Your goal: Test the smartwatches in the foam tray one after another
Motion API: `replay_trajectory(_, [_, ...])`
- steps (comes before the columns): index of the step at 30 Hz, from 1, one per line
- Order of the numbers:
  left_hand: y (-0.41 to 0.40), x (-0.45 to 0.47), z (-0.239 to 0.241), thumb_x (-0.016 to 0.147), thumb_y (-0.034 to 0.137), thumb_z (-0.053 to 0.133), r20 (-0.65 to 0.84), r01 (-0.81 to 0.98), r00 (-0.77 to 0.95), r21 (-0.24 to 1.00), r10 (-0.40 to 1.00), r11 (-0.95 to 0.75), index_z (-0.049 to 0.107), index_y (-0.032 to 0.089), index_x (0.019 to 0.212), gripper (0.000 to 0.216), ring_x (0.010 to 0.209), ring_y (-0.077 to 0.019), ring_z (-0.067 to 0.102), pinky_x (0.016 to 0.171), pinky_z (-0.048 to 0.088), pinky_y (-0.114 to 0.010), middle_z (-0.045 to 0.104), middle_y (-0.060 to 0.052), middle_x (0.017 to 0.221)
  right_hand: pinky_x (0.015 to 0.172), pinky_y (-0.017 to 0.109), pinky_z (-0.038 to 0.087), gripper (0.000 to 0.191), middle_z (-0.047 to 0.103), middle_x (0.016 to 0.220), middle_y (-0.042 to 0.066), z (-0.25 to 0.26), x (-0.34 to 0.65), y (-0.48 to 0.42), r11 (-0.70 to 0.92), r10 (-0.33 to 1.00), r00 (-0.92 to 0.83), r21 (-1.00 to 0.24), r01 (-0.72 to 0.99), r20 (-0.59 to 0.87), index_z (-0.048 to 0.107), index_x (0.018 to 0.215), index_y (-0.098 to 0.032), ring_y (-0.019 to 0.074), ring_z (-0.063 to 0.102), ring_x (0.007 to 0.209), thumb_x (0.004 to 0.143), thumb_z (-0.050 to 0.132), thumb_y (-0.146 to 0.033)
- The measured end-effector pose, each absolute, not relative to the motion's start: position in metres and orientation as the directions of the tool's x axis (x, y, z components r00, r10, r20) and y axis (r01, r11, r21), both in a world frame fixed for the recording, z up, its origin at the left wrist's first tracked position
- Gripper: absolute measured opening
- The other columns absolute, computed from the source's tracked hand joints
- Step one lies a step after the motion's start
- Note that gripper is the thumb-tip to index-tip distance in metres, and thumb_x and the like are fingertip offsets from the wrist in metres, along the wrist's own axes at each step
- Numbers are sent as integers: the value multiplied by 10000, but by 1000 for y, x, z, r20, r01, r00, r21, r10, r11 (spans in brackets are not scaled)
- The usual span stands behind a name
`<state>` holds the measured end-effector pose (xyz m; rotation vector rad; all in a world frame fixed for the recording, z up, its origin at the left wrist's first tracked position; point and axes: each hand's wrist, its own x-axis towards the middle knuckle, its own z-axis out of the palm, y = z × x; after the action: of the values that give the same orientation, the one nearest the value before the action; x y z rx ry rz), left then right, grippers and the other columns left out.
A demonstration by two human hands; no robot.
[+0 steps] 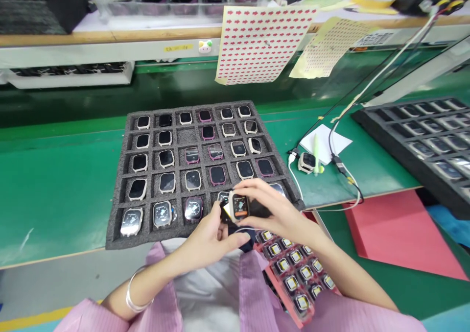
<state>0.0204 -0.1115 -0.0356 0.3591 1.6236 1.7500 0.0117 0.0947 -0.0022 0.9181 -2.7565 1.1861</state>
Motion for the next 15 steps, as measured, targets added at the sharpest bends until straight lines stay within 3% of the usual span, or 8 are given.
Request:
replay_trajectory(6, [-110,17,-28,840,376,598,-309,-343,-661,935,684,91,408,192,1093,366,591,-61,387,533,343,-204,521,-15,963,908,403,488,379,548,1120,108,-8,17,129,724,-456,-888,-559,-404,50,536,1235,-208,244,549,1076,874,604,-302])
replay_trajectory(11, [-103,16,-24,853,363,574,-290,-318,-675,944,679,87,431,190,1044,294,632,-78,438,548,381,-209,537,-21,961,937,452,465,450,549,1228,122,-4,23,142,775,-478,-878,-456,-436,27,482,1319,-215,270,531,1130,892,570,-323])
replay_trajectory(15, [-95,14,-25,857,358,569,-283,-370,-667,929,690,23,430,193,1044,286,604,-65,453,501,363,-188,550,-20,952,859,436,491,312,588,1091,122,10,19,161,820,-464,-886,-381,-428,-3,594,1182,-198,269,579,999,902,541,-325])
